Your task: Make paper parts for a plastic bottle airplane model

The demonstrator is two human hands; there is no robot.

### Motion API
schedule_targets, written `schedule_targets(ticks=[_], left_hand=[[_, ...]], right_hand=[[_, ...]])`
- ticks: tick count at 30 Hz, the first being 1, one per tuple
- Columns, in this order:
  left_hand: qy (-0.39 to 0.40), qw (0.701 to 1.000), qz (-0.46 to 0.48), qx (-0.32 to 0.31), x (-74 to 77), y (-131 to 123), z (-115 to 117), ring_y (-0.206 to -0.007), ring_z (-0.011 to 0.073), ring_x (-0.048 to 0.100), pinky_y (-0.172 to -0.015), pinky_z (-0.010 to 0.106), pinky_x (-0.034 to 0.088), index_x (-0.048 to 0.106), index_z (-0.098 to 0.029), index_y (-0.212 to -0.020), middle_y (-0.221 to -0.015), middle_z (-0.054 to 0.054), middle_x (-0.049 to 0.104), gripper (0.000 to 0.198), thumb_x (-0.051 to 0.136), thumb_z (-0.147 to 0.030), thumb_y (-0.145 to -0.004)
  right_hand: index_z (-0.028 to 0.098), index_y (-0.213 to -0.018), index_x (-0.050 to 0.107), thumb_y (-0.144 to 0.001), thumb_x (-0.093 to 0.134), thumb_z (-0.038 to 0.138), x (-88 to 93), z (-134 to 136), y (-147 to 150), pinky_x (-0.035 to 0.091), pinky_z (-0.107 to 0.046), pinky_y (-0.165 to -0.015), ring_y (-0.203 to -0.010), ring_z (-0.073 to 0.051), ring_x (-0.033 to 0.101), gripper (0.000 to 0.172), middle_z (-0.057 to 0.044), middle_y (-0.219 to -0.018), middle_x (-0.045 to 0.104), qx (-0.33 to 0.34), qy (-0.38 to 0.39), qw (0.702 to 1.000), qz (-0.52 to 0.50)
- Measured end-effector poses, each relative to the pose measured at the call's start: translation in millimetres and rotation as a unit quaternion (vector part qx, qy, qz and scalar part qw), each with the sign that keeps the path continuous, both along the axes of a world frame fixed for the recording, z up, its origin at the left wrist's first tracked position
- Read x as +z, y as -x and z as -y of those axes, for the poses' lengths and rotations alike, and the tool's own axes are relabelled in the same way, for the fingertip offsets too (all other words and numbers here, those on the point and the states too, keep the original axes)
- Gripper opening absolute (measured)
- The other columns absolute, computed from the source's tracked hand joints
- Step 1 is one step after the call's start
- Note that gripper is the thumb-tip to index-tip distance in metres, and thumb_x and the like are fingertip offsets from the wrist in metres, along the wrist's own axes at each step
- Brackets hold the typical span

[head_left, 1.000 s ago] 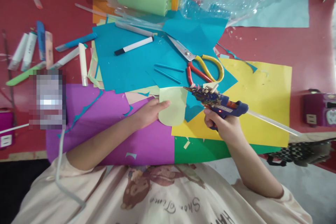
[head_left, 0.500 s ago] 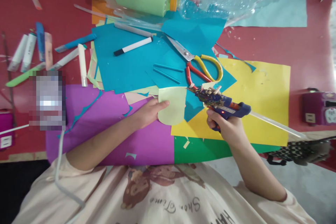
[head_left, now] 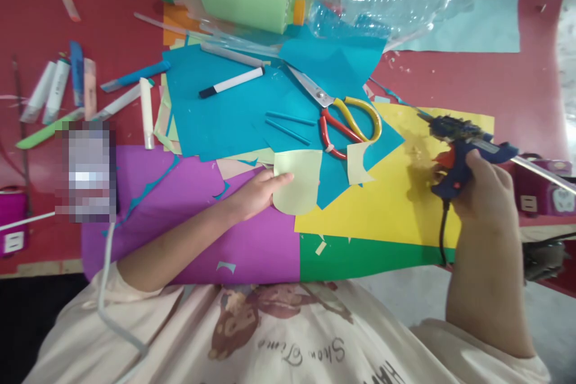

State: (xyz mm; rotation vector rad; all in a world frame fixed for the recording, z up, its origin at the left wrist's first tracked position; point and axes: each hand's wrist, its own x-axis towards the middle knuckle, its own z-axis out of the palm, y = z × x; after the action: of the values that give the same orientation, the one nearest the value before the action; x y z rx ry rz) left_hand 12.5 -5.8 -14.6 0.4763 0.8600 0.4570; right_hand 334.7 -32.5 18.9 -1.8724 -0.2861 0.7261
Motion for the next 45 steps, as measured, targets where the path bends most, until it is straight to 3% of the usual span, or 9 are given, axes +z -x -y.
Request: schedule_targets(ticks=[5,9,11,14,20,23,28,35,45], left_hand=[[-0.002,1.0,-0.011,0.008,1.3,1,-1,-0.118,0.0322,0.061,-0.105,0.042,0.043,0.068,-0.012,-0.113,-0.112,0.015,0.073,0.049,0.077,-0.038,-0.073],[0.012,1.0,-0.004,0.019,2.4,0,1,-0.117,0.0338,0.062,-0.104,0.044,0.044,0.07,-0.009,-0.107,-0.107,0.016,0.074,0.046,0.079,-0.036,-0.071],[0.023,0.999,-0.004,0.032,3.6,0,2,-0.117,0.0338,0.062,-0.104,0.045,0.044,0.071,-0.01,-0.105,-0.106,0.015,0.074,0.042,0.078,-0.034,-0.071],[0.038,0.998,-0.015,0.048,6.2,1,4,-0.118,0.0331,0.062,-0.104,0.045,0.044,0.071,-0.011,-0.103,-0.106,0.014,0.075,0.037,0.077,-0.027,-0.071],[0.052,0.996,-0.036,0.065,7.0,2,8,-0.113,0.0325,0.064,-0.103,0.044,0.045,0.072,-0.011,-0.096,-0.102,0.013,0.076,0.025,0.072,-0.02,-0.072],[0.058,0.996,-0.026,0.063,7.0,2,8,-0.114,0.0335,0.063,-0.104,0.045,0.044,0.073,-0.01,-0.091,-0.099,0.014,0.076,0.022,0.072,-0.018,-0.071],[0.083,0.994,-0.014,0.077,9.6,2,5,-0.115,0.0321,0.063,-0.103,0.045,0.045,0.072,-0.011,-0.092,-0.098,0.013,0.076,0.02,0.069,-0.015,-0.073],[0.084,0.993,-0.008,0.079,10.4,1,4,-0.117,0.0314,0.062,-0.105,0.045,0.043,0.07,-0.011,-0.098,-0.103,0.013,0.075,0.023,0.066,-0.013,-0.075],[0.061,0.995,0.014,0.083,8.6,1,0,-0.123,0.0319,0.058,-0.108,0.046,0.04,0.06,-0.012,-0.125,-0.117,0.015,0.071,0.046,0.064,-0.018,-0.079]], right_hand=[[0.018,-0.044,0.058,-0.072,0.074,0.028,10.3,-3,-31,0.033,-0.036,-0.049,-0.04,-0.013,0.046,0.034,-0.005,-0.044,0.054,0.06,0.196,0.971,0.119],[0.022,-0.034,0.046,-0.071,0.075,0.027,27.1,-2,-27,0.025,-0.038,-0.052,-0.039,-0.011,0.026,0.047,0.0,-0.032,0.036,0.15,0.345,0.835,0.403],[0.023,-0.04,0.043,-0.071,0.072,0.023,30.1,-3,-12,0.026,-0.037,-0.053,-0.042,-0.011,0.028,0.043,0.002,-0.037,0.036,0.128,0.248,0.84,0.466],[0.022,-0.057,0.056,-0.075,0.066,0.025,23.9,-10,21,0.035,-0.034,-0.056,-0.052,-0.015,0.047,0.021,-0.003,-0.055,0.055,0.233,0.082,0.879,0.407],[0.021,-0.078,0.071,-0.087,0.061,0.028,-7.6,-51,85,0.046,-0.04,-0.076,-0.081,-0.022,0.062,0.015,-0.008,-0.084,0.069,0.55,-0.161,0.727,0.378],[0.024,-0.085,0.073,-0.087,0.061,0.033,-22.3,-73,103,0.044,-0.047,-0.085,-0.088,-0.025,0.06,0.015,-0.006,-0.088,0.068,0.617,-0.16,0.663,0.392],[0.02,-0.086,0.069,-0.085,0.063,0.035,-35.8,-91,116,0.043,-0.045,-0.084,-0.089,-0.026,0.058,0.016,-0.008,-0.086,0.066,0.646,-0.129,0.625,0.418],[0.02,-0.08,0.065,-0.088,0.057,0.026,-35.4,-92,116,0.045,-0.047,-0.088,-0.092,-0.027,0.06,0.012,-0.009,-0.085,0.066,0.627,-0.13,0.641,0.423],[0.022,-0.092,0.065,-0.085,0.065,0.033,-15.5,-73,101,0.055,-0.032,-0.076,-0.079,-0.015,0.064,0.012,-0.002,-0.086,0.068,0.46,-0.186,0.84,0.222]])
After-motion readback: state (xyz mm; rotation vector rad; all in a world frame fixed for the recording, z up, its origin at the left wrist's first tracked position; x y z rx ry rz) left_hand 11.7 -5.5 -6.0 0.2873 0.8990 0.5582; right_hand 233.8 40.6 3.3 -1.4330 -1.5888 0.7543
